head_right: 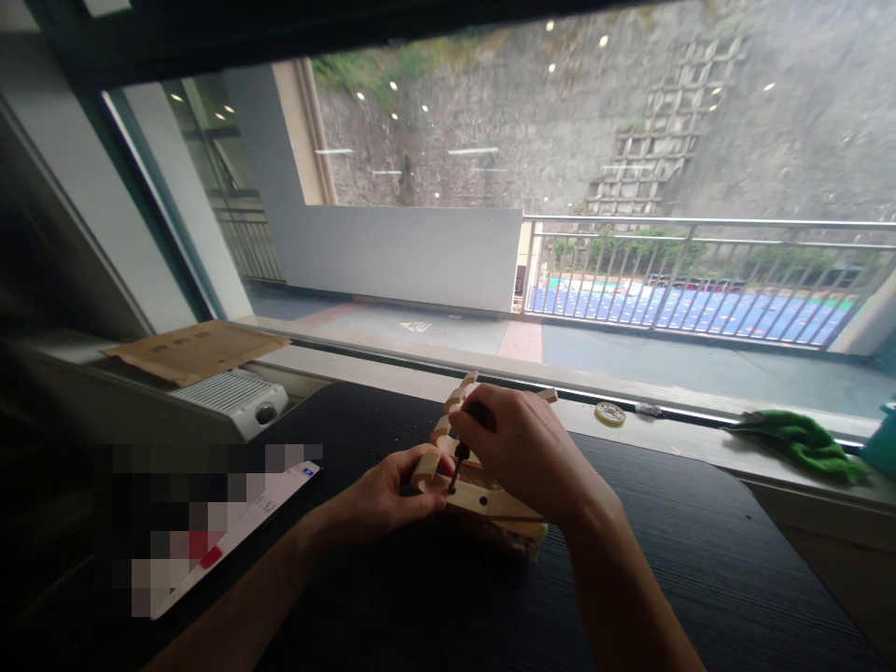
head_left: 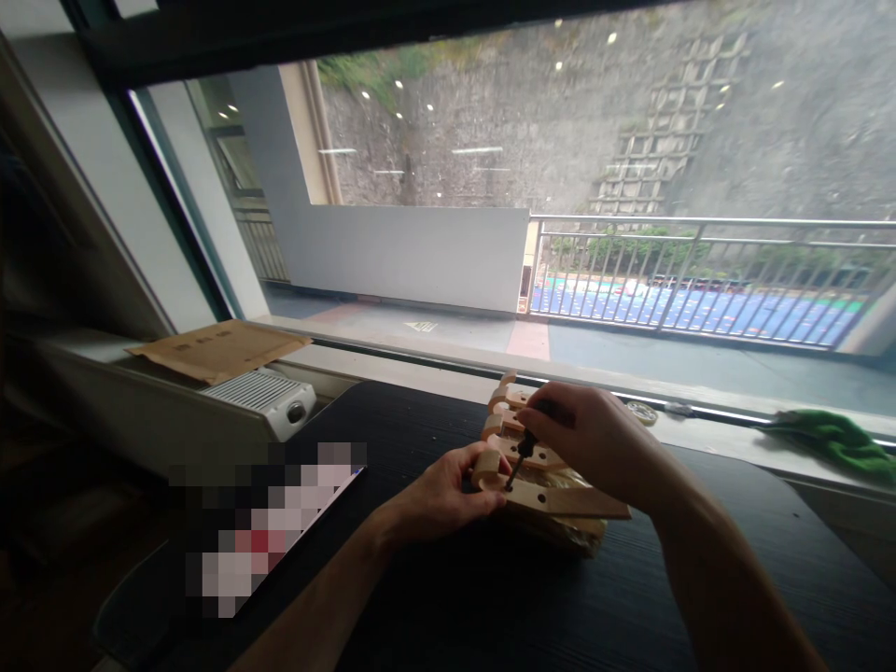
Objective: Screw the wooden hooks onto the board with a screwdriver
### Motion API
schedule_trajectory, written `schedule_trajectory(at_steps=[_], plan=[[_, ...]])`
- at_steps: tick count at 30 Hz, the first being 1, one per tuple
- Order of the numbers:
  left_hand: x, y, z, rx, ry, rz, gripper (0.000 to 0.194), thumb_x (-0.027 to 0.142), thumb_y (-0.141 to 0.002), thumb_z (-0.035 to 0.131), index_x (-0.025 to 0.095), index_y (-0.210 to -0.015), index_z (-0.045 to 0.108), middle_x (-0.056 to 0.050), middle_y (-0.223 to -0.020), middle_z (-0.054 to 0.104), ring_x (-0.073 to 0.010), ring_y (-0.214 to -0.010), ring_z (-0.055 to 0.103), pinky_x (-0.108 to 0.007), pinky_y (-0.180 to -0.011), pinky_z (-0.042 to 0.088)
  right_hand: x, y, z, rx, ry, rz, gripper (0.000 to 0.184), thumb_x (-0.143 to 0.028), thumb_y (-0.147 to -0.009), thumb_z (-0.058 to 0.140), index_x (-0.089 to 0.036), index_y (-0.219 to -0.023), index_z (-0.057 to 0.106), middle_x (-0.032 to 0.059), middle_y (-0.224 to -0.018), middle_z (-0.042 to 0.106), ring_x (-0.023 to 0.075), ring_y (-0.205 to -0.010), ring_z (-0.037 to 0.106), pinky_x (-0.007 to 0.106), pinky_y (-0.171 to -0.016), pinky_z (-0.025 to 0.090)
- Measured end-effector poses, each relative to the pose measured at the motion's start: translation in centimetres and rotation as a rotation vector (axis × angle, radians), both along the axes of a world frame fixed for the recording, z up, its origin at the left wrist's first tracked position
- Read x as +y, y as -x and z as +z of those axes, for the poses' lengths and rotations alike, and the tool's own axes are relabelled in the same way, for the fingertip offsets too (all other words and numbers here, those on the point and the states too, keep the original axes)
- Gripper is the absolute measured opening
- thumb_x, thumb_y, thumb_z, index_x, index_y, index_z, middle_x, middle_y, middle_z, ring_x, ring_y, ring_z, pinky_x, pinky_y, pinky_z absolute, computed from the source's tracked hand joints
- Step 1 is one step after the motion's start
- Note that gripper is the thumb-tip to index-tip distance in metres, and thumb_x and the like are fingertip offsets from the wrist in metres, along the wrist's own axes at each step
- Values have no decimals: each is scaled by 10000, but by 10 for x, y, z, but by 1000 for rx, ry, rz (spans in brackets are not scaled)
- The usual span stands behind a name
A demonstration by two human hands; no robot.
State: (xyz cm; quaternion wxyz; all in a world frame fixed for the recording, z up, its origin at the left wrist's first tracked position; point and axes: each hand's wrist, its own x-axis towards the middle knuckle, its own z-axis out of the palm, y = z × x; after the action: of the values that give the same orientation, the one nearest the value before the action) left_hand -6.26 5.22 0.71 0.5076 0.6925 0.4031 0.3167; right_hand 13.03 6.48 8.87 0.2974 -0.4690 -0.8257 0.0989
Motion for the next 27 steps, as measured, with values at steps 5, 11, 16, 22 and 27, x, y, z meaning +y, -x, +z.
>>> schedule_trajectory(at_steps=[5,11,16,22,27], plan=[[0,0,0,0,-10,-11,220,193,-758,606,180,-973,557,-20,-977,543,-143,-847,508,-229,-723,400,2,2,-3,-14,-34,-93,303,-416,-845,483,-204,-682,624,-43,-496,526,77,-443,399,222,-418,248],[0,0,1,17,-33,9,217,195,-756,603,183,-969,565,-3,-923,532,-126,-804,489,-222,-708,400,-5,4,2,6,-44,-31,133,-305,-834,507,-259,-783,621,-79,-504,528,68,-448,406,204,-451,262],[-1,-1,2,-17,10,-7,192,205,-759,598,170,-942,549,17,-813,499,-112,-738,467,-224,-685,395,-12,6,5,-44,9,61,140,-311,-821,522,-242,-733,606,-74,-524,530,67,-467,396,204,-458,255],[-1,-1,4,-15,-10,4,215,215,-745,616,174,-949,564,1,-885,520,-123,-777,484,-229,-704,402,-6,7,1,-64,-11,-38,243,-360,-844,477,-209,-709,610,-46,-505,526,75,-443,372,235,-439,217],[-1,-1,4,-19,17,-3,242,216,-745,615,176,-979,566,-19,-962,552,-140,-818,519,-236,-725,412,2,4,-3,-66,-19,-153,294,-396,-830,469,-195,-672,613,-19,-503,544,90,-437,400,250,-434,219]])
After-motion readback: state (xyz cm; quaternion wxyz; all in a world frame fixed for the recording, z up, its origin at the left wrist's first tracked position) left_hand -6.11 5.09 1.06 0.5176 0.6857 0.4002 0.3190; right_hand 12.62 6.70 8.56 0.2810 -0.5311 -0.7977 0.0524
